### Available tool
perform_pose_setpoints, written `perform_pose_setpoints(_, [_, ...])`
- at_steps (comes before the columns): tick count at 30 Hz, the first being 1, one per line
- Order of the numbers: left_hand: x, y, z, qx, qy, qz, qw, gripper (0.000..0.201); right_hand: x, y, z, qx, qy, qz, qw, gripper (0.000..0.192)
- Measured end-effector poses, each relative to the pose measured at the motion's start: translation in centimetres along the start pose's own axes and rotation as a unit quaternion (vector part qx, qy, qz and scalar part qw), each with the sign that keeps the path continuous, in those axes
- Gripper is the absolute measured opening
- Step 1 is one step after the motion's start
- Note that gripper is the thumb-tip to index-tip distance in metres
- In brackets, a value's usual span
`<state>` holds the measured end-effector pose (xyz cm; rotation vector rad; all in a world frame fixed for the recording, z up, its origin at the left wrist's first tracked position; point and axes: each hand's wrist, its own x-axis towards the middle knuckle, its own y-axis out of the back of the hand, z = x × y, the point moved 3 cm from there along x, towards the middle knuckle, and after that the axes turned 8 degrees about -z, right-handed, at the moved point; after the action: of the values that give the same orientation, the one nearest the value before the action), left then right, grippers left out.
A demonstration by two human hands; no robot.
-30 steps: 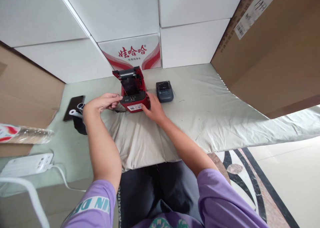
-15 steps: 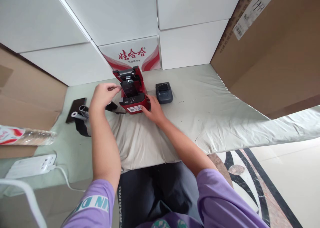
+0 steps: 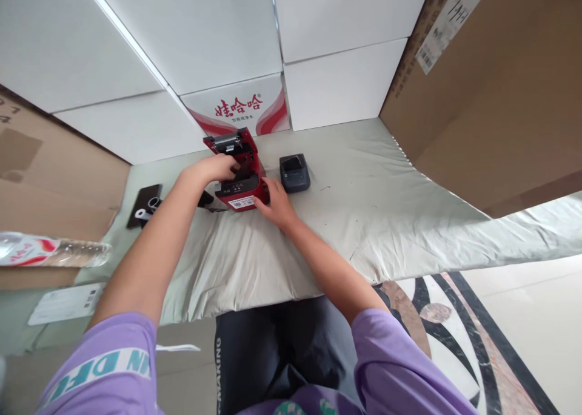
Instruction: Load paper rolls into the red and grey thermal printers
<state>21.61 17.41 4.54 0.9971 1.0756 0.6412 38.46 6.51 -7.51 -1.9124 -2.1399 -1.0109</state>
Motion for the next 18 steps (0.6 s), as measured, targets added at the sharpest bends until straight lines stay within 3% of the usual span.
perform_pose_setpoints(4, [0.6, -0.6, -0.2, -0.002, 0.0, 0.004, 1.0, 0.009, 0.0, 0.0, -0.1, -0.008, -0.002, -0.001, 1.0, 0.056])
perform_pose_setpoints(10, [0.0, -0.4, -0.8, -0.089, -0.012, -0.004, 0.996, 0.011, 0.1, 0.1, -0.1, -0.001, 0.002, 0.0, 1.0, 0.054])
perform_pose_setpoints(12, [-1.1, 0.3, -1.0, -0.129, -0.037, 0.02, 0.991, 0.014, 0.1, 0.1, 0.0, 0.002, 0.003, 0.003, 1.0, 0.054])
perform_pose_setpoints(14, [-2.7, 1.1, -1.2, -0.188, -0.076, 0.06, 0.977, 0.03, 0.1, 0.1, 0.0, 0.004, 0.002, 0.002, 1.0, 0.054])
perform_pose_setpoints(18, [-7.0, 1.7, -3.0, -0.343, -0.097, 0.111, 0.928, 0.057, 0.1, 0.1, -0.1, 0.005, 0.005, 0.0, 1.0, 0.054])
